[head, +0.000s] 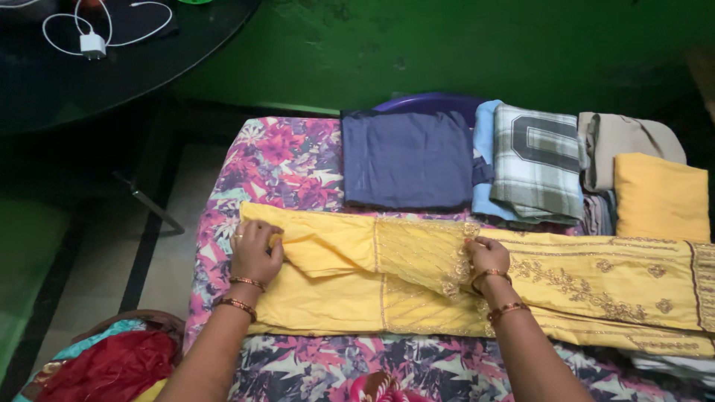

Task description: The person folds several garments on a bed, including a dark blue patterned cloth, a red and gold embroidered top, and a pink floral shirt. The person then unfolds and refolds a yellow embroidered dress, smoothing and aligning the fabric before stacking it with other folded items.

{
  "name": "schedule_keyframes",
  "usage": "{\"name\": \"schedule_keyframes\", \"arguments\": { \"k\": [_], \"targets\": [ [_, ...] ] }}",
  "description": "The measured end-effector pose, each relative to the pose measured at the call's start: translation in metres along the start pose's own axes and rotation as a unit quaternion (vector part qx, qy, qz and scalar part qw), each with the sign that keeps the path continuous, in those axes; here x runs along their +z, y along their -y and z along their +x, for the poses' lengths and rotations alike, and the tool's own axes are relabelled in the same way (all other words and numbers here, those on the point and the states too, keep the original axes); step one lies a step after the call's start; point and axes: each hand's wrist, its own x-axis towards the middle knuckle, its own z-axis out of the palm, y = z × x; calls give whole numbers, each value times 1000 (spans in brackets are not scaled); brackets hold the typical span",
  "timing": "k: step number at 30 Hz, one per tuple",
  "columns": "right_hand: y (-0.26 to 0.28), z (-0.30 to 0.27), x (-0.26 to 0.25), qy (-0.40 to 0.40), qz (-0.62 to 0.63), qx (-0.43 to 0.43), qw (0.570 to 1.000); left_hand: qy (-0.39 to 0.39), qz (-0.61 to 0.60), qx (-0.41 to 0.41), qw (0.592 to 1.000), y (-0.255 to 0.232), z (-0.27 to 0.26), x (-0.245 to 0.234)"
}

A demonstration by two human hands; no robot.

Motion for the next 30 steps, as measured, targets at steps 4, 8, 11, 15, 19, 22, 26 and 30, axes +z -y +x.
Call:
{"name": "schedule_keyframes", "arguments": {
  "k": [4, 8, 11, 15, 19, 22, 26, 30],
  "targets": [
    [6, 12, 3, 24, 39, 59, 997, 21, -32, 20, 999, -13, -19, 1],
    [27, 3, -11, 68, 12, 69, 995, 10, -100, 137, 985, -43, -44, 10],
    [62, -13, -23, 144, -54, -2, 988, 60, -59, 132, 988, -52, -55, 11],
    [113, -24, -35, 95, -179, -71, 977, 124, -34, 80, 988, -47, -63, 13],
    [130, -26, -33, 211, 83, -120, 967, 127, -52, 41, 990, -45, -70, 22],
    [124, -25, -25, 190, 154, -102, 964, 110, -66, 21, 992, -48, -74, 26],
    [120, -18, -8, 148, 75, -213, 963, 98, -75, 25, 992, -46, -74, 25],
    [119, -13, -12, 226, 179, -227, 930, 113, -87, 23, 989, -44, -78, 27]
  ]
}}
